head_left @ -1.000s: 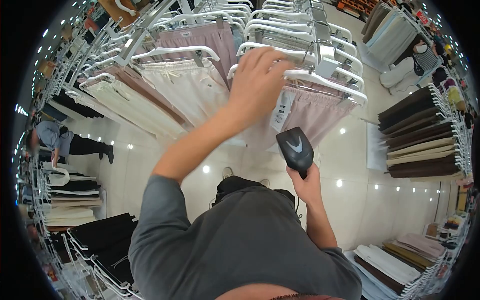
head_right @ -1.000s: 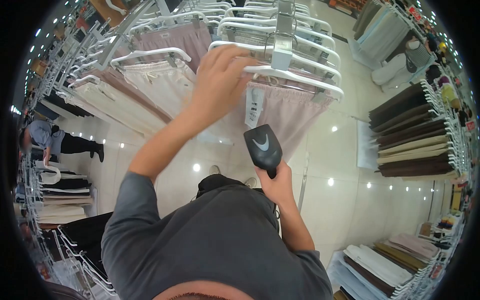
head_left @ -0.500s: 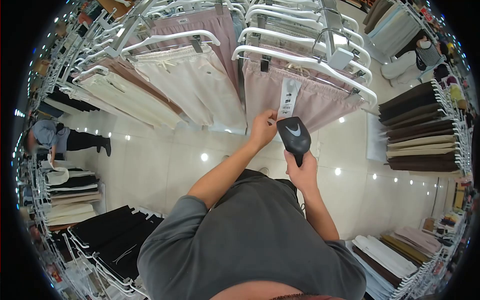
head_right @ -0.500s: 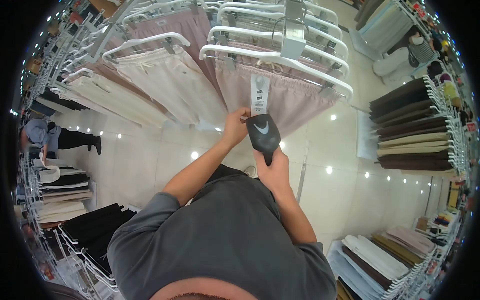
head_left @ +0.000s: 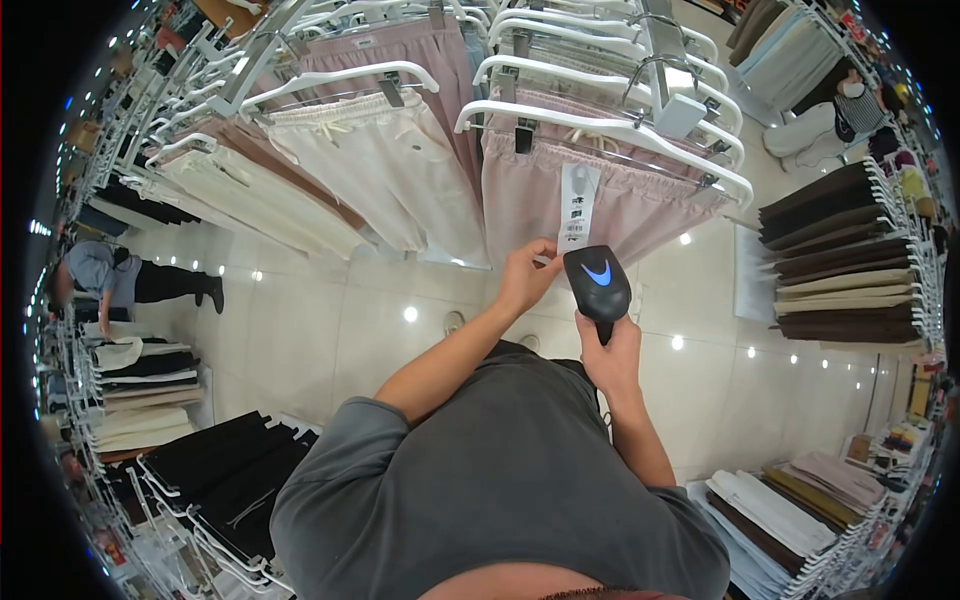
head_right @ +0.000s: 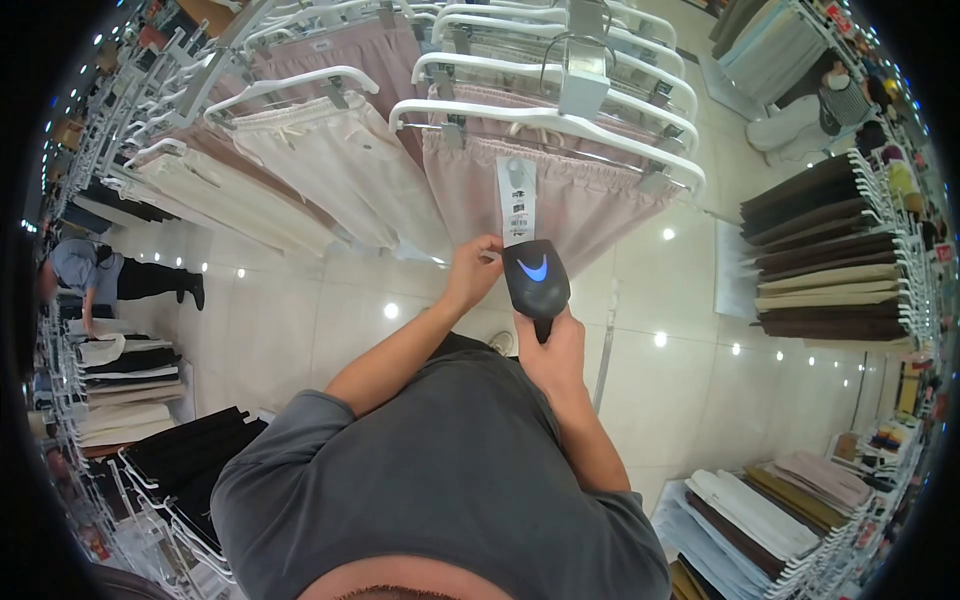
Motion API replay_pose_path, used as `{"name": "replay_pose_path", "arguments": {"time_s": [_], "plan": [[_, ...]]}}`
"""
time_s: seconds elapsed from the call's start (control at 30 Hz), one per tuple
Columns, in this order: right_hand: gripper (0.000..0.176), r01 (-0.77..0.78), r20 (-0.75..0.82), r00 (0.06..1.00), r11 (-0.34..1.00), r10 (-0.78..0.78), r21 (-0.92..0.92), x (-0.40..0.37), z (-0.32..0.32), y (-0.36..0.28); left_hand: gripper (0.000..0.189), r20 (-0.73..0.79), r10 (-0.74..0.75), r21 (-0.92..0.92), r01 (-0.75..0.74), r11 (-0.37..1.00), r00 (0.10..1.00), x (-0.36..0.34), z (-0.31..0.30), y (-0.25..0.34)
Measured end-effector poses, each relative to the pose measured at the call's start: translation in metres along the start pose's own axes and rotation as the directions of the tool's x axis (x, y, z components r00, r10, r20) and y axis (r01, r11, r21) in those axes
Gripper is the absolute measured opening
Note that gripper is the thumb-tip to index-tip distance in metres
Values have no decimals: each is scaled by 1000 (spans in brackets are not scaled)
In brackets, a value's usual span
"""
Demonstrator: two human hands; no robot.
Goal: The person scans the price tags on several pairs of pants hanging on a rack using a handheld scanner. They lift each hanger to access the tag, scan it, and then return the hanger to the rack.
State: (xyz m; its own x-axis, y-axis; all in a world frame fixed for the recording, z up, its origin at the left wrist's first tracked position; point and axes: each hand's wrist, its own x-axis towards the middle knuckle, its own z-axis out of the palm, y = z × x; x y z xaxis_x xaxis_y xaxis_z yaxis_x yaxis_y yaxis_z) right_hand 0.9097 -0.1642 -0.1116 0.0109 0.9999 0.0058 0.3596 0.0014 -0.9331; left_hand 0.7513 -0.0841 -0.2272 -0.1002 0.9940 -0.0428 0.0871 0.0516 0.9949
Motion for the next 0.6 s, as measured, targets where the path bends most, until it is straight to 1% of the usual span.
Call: {"name": "replay_pose_path", "arguments": {"time_s": [0.17, 0.23, 0.27, 0.3, 0.33, 0.37, 0.43, 0.47, 0.5, 0.53, 0.57, 0.6], "plan": [[16, 24, -15, 1000, 1000, -24, -16, -2, -2, -3, 15, 8, 15, 25, -15, 1000, 1000, 2, -2, -1], [16, 31, -27, 999, 999, -32, -21, -3, -6, -7, 16, 38, 59, 238, -66, 969, 998, 2, -8, 10], [20, 14, 5, 1000, 999, -14, -45, -4, -11, -8, 16, 41, 64, 237, -72, 969, 997, 1, -19, 18], [24, -1, 36, 999, 998, 4, -69, -4, -14, -8, 15, 221, 84, 514, -189, 837, 972, 0, -36, 34], [24, 2, 32, 1000, 998, 0, -70, -5, -15, -7, 14, 389, 42, 714, -330, 618, 920, -2, -49, 54], [25, -7, 37, 999, 997, 10, -80, -6, -17, -6, 14, 387, 47, 712, -332, 619, 921, 0, -55, 80], [25, -3, 42, 999, 996, 6, -90, -6, -18, 0, 11, 331, 263, 518, -407, 753, 906, 13, -65, 145], [24, -23, 73, 997, 999, 25, -31, -6, -18, 5, 12, 210, 389, 416, -442, 795, 897, 16, -66, 173], [24, -43, 105, 994, 999, 40, 27, -5, -18, 8, 15, 71, 492, 311, -488, 815, 867, 19, -66, 198], [24, -32, 106, 994, 999, 29, 27, -6, -17, 5, 18, 74, 711, 435, -664, 608, 699, 29, -69, 221], [18, -63, 142, 989, 995, 51, 78, -6, -16, 0, 21, 113, 871, 545, -763, 348, 478, 42, -72, 238], [12, -98, 179, 981, 987, 75, 125, -8, -15, -3, 21, 108, 875, 546, -763, 345, 473, 50, -69, 246]]}}
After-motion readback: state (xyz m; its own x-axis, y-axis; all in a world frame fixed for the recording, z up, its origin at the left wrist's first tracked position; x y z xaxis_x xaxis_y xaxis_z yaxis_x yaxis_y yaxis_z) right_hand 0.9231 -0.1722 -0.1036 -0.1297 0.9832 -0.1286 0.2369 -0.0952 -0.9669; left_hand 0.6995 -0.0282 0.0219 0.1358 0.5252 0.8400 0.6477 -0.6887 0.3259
